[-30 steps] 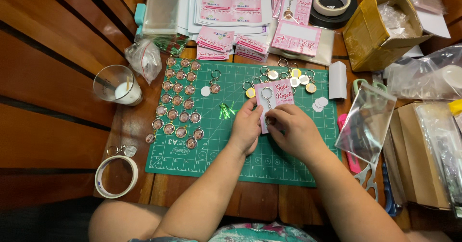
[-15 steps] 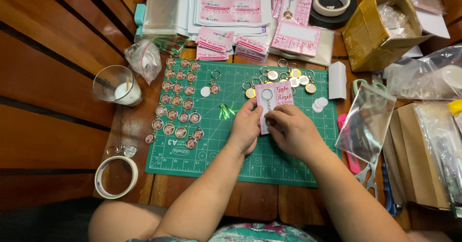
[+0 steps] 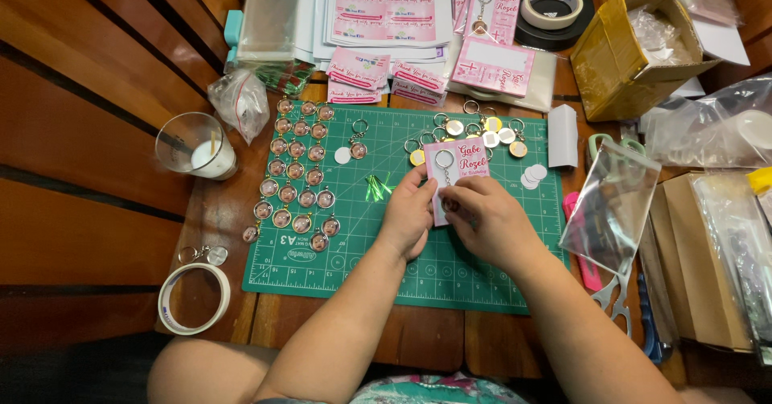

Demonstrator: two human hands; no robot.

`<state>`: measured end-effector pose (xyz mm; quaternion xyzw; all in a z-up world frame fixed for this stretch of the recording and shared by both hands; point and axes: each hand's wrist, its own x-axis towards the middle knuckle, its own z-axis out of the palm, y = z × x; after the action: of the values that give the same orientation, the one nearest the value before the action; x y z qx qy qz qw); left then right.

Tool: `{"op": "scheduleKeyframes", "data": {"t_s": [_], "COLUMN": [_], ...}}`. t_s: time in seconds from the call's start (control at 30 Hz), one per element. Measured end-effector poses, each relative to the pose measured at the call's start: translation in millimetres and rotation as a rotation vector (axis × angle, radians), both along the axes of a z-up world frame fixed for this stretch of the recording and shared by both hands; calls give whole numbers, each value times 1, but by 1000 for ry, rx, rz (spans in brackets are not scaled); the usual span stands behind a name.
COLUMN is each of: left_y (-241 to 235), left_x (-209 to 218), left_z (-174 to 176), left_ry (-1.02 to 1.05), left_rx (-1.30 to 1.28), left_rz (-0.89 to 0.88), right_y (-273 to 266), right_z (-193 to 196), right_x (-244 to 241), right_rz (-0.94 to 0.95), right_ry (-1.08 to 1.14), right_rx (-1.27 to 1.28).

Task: The person places a keychain onto a card and puts it into a plastic bag, and then places a printed slip into a larger plastic bag.

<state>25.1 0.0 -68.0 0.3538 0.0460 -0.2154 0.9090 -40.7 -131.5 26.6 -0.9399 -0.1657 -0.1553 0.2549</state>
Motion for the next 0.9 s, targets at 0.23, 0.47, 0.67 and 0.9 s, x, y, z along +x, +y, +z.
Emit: {"op": "scheduleKeyframes", "data": {"t_s": [0.23, 0.47, 0.67, 0.9], "left_y": [3, 8, 4, 3], "left_x": [2, -5, -15, -18], "left_z": [-7, 13, 33, 44], "left_ry": [8, -30, -134, -310], "left_rx": [-34, -92, -73, 116], "left_rz": [15, 42, 48, -27], "right_y": [-9, -18, 12, 13], "right_z": [22, -3, -16, -25], "right_x": [-10, -12, -10, -2], "right_rz": [-61, -333, -342, -339], "right_ry": [5, 329, 613, 572], "right_rx": [400, 1279, 1668, 1802]}}
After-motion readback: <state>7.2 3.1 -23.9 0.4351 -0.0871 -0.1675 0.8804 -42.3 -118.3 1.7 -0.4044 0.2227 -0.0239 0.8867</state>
